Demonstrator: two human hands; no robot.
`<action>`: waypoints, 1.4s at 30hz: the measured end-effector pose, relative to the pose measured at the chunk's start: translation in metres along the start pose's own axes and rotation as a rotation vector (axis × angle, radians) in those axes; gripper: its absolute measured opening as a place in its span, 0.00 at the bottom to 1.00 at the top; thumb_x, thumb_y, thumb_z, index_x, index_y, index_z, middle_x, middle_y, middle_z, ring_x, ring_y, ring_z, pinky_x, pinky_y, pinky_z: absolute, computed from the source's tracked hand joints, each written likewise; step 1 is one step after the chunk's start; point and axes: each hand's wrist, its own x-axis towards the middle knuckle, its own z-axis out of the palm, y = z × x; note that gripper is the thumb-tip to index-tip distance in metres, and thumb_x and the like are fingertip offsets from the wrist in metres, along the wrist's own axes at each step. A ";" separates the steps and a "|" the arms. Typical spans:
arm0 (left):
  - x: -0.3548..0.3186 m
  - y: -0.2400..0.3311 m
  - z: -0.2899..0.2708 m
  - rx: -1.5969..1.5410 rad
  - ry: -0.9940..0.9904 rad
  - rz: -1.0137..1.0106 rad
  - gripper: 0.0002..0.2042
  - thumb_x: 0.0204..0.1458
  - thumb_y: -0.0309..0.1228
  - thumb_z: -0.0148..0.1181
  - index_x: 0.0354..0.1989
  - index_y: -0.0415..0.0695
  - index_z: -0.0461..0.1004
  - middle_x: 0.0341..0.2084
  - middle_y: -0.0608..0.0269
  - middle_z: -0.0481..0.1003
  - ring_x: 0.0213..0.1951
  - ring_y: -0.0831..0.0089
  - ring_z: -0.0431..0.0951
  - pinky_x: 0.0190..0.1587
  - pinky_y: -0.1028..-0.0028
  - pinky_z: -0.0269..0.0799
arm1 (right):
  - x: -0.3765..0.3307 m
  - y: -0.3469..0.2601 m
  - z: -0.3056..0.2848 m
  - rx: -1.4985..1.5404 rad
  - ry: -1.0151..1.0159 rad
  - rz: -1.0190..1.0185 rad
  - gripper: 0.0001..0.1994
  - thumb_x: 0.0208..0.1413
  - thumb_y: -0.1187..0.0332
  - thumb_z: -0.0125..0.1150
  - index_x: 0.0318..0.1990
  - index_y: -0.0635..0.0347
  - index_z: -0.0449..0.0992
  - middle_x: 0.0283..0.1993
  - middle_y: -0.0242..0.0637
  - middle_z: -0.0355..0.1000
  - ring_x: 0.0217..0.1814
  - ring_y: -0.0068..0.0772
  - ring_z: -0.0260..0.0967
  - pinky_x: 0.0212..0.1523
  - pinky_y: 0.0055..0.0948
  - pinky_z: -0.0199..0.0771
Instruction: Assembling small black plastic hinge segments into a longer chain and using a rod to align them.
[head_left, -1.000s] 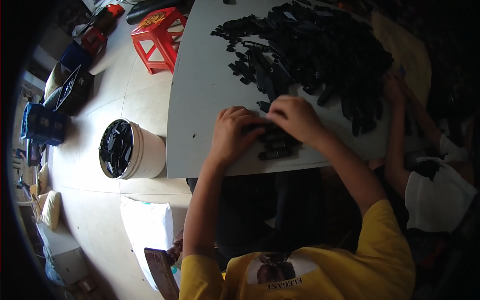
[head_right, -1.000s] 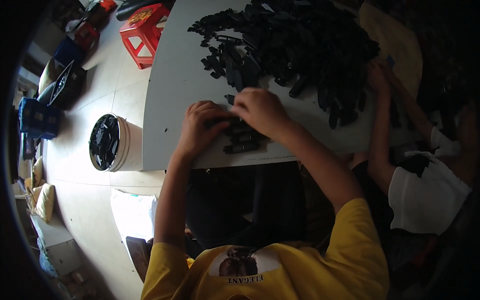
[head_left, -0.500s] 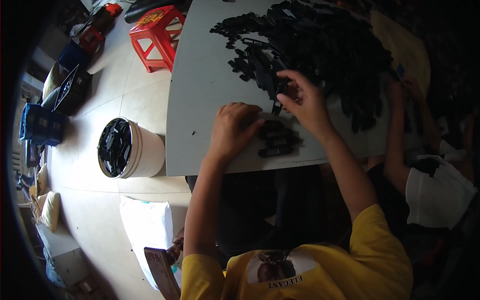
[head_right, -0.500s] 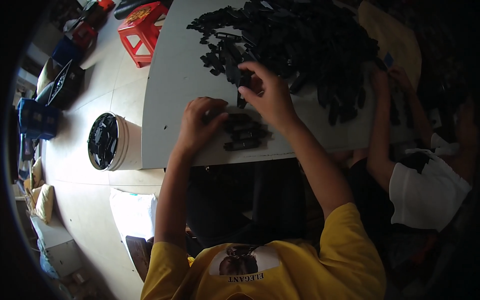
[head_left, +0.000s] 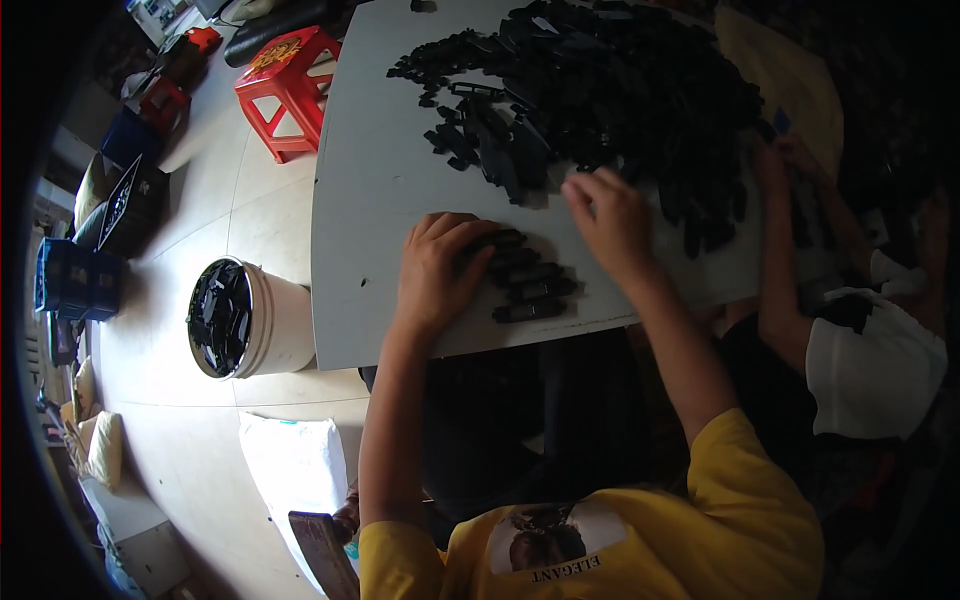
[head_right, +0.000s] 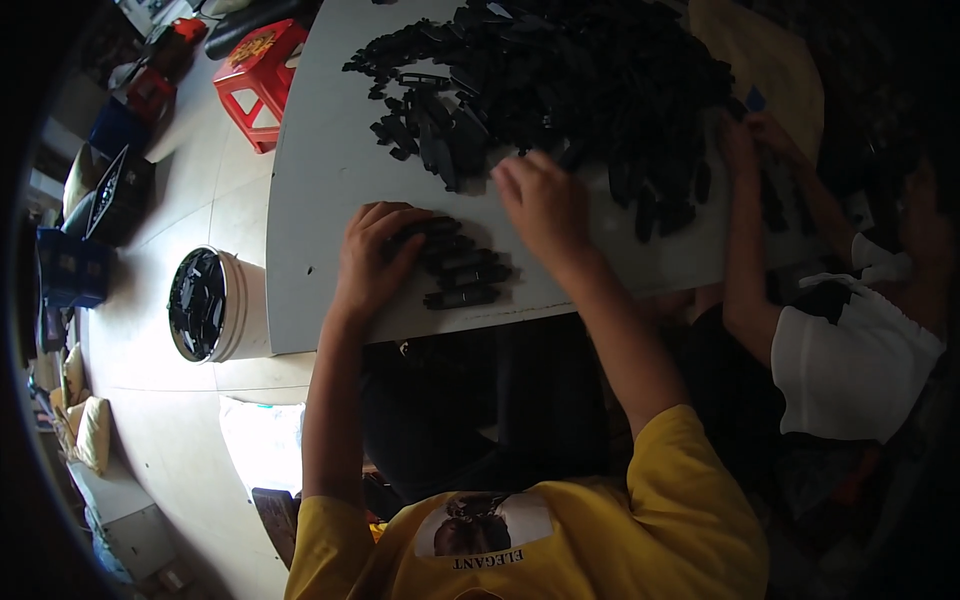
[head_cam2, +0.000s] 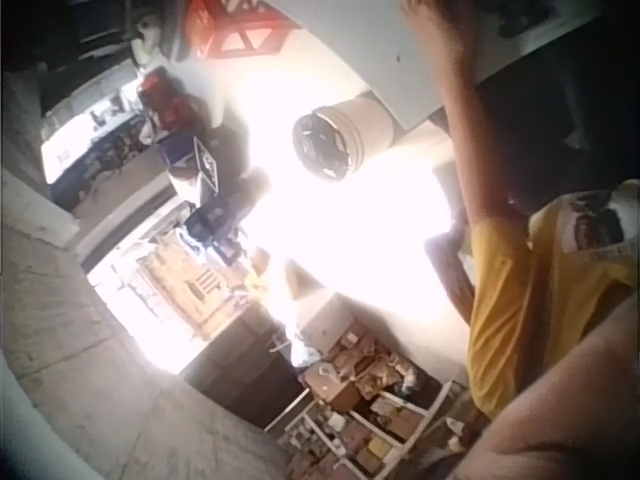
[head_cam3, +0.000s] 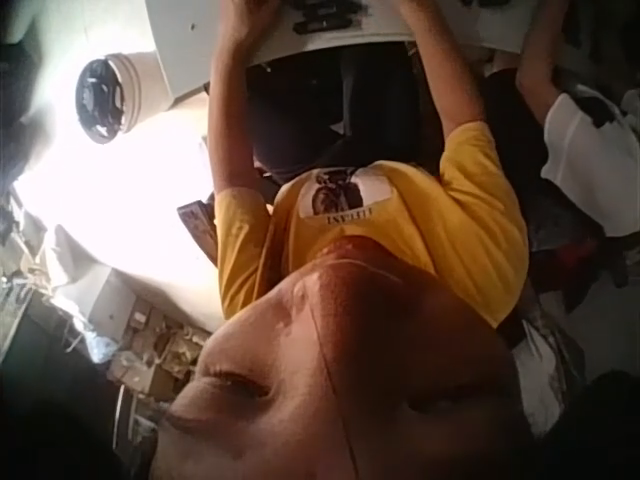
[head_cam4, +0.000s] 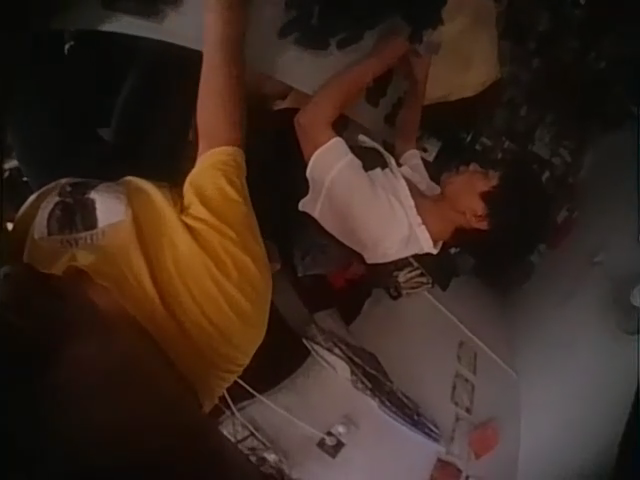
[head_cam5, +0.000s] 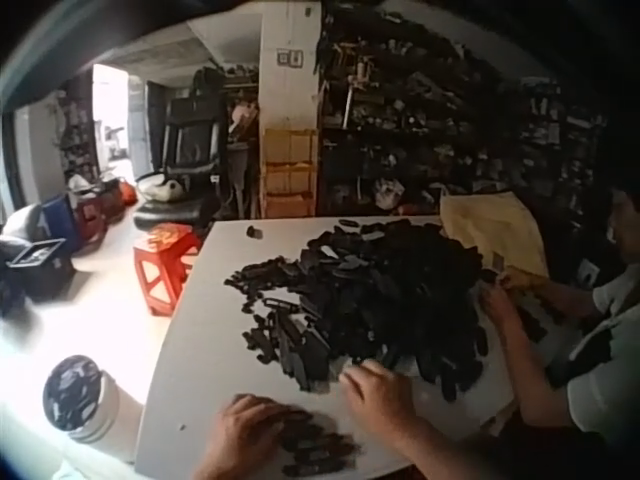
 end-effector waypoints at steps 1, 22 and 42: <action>0.000 0.001 -0.001 0.003 0.005 -0.010 0.13 0.44 0.24 0.61 0.40 0.45 0.79 0.38 0.61 0.76 0.45 0.61 0.72 0.51 0.67 0.67 | 0.006 0.008 -0.003 -0.144 0.017 0.027 0.08 0.55 0.68 0.60 0.41 0.57 0.77 0.35 0.35 0.73 0.32 0.37 0.74 0.29 0.31 0.74; -0.001 -0.007 0.003 -0.084 0.027 -0.062 0.10 0.44 0.26 0.61 0.37 0.44 0.78 0.34 0.62 0.76 0.42 0.60 0.73 0.50 0.65 0.65 | 0.028 -0.041 -0.007 0.156 -0.424 -0.166 0.03 0.49 0.72 0.63 0.30 0.59 0.77 0.33 0.33 0.70 0.31 0.33 0.71 0.33 0.30 0.71; 0.001 -0.001 0.001 -0.024 0.005 -0.065 0.10 0.42 0.26 0.63 0.35 0.45 0.78 0.33 0.65 0.76 0.42 0.63 0.72 0.50 0.65 0.64 | 0.034 -0.062 -0.006 -0.082 -0.574 -0.247 0.05 0.50 0.71 0.62 0.29 0.61 0.73 0.32 0.36 0.73 0.33 0.38 0.74 0.35 0.35 0.74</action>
